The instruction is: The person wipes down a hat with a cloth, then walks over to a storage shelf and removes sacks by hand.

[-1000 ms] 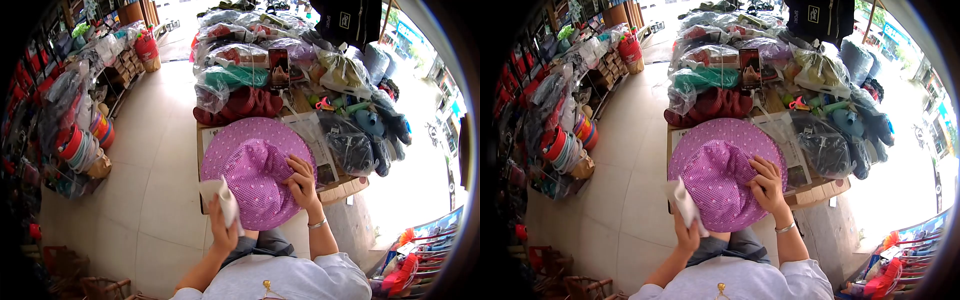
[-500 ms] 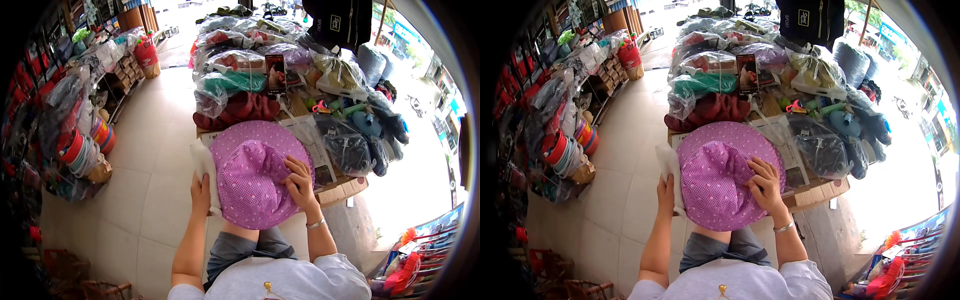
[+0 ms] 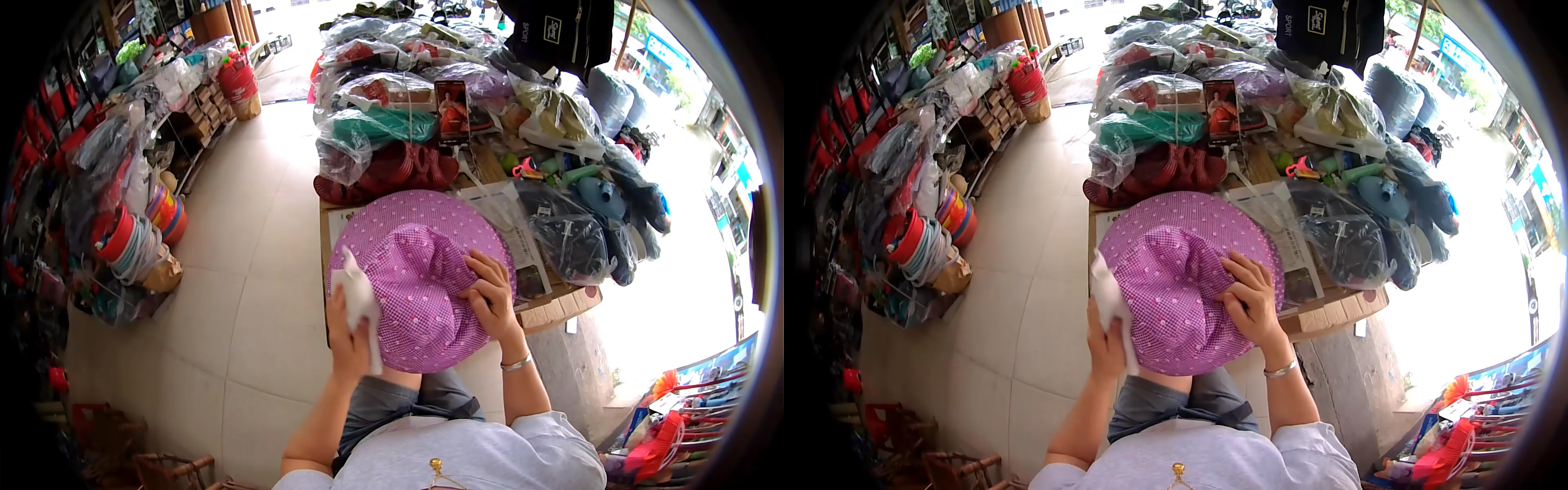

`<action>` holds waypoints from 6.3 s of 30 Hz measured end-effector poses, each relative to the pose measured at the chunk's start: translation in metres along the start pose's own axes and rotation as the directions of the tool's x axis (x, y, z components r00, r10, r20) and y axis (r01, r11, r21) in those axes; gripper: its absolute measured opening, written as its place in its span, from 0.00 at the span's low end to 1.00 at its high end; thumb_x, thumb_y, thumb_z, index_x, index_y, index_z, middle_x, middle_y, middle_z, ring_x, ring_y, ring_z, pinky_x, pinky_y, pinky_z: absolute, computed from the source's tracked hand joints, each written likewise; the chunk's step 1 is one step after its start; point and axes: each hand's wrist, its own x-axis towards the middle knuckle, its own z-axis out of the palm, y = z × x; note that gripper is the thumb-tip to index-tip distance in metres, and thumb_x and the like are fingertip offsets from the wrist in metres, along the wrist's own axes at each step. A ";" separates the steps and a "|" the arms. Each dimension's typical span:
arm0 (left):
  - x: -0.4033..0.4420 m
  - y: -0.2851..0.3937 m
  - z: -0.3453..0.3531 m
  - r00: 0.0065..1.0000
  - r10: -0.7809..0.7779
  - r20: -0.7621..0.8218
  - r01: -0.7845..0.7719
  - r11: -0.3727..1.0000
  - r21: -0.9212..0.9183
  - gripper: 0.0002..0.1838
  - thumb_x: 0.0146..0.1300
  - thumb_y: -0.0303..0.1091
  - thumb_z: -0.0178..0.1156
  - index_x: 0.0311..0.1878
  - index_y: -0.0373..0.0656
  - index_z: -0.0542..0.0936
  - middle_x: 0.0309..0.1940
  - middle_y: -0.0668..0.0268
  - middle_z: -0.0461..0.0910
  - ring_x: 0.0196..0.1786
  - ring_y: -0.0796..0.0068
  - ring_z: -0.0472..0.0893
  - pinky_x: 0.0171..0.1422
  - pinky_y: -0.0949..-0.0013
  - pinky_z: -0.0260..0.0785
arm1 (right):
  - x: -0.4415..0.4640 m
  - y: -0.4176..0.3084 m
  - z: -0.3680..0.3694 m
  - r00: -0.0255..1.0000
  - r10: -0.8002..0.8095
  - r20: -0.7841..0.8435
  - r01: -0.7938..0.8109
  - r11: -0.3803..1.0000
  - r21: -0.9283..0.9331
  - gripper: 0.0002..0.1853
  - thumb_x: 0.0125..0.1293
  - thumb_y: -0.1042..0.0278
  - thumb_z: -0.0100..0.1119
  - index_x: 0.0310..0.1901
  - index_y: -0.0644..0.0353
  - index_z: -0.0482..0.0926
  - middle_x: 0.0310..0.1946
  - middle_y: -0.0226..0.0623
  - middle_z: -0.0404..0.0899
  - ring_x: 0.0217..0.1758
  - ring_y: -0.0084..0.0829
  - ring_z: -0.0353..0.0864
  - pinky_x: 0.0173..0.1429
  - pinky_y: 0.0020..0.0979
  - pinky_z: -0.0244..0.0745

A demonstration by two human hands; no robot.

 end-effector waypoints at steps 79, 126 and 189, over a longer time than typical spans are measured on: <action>-0.027 0.048 -0.002 0.986 0.140 0.093 -0.158 0.961 0.227 0.21 0.61 0.30 0.55 0.59 0.40 0.73 0.61 0.49 0.67 0.60 0.48 0.64 0.66 0.47 0.52 | -0.002 0.003 -0.003 1.000 0.012 0.002 -0.012 1.000 0.018 0.07 0.52 0.71 0.56 0.27 0.58 0.84 0.58 0.44 0.78 0.69 0.45 0.69 0.70 0.47 0.56; 0.016 -0.035 -0.005 0.932 -0.321 -0.167 0.317 0.947 -0.049 0.18 0.64 0.25 0.53 0.57 0.34 0.73 0.55 0.47 0.71 0.57 0.47 0.68 0.63 0.53 0.60 | -0.004 0.002 -0.002 1.000 0.007 -0.013 -0.007 1.000 0.012 0.07 0.52 0.71 0.56 0.26 0.59 0.84 0.57 0.45 0.78 0.69 0.45 0.69 0.70 0.46 0.56; 0.012 0.014 -0.003 0.994 -0.067 -0.084 0.078 0.987 0.143 0.18 0.62 0.24 0.53 0.56 0.35 0.76 0.54 0.51 0.74 0.58 0.50 0.70 0.64 0.56 0.61 | -0.002 0.003 -0.002 1.000 0.005 -0.009 -0.005 1.000 0.024 0.07 0.52 0.70 0.56 0.26 0.59 0.84 0.57 0.45 0.78 0.69 0.44 0.69 0.70 0.46 0.56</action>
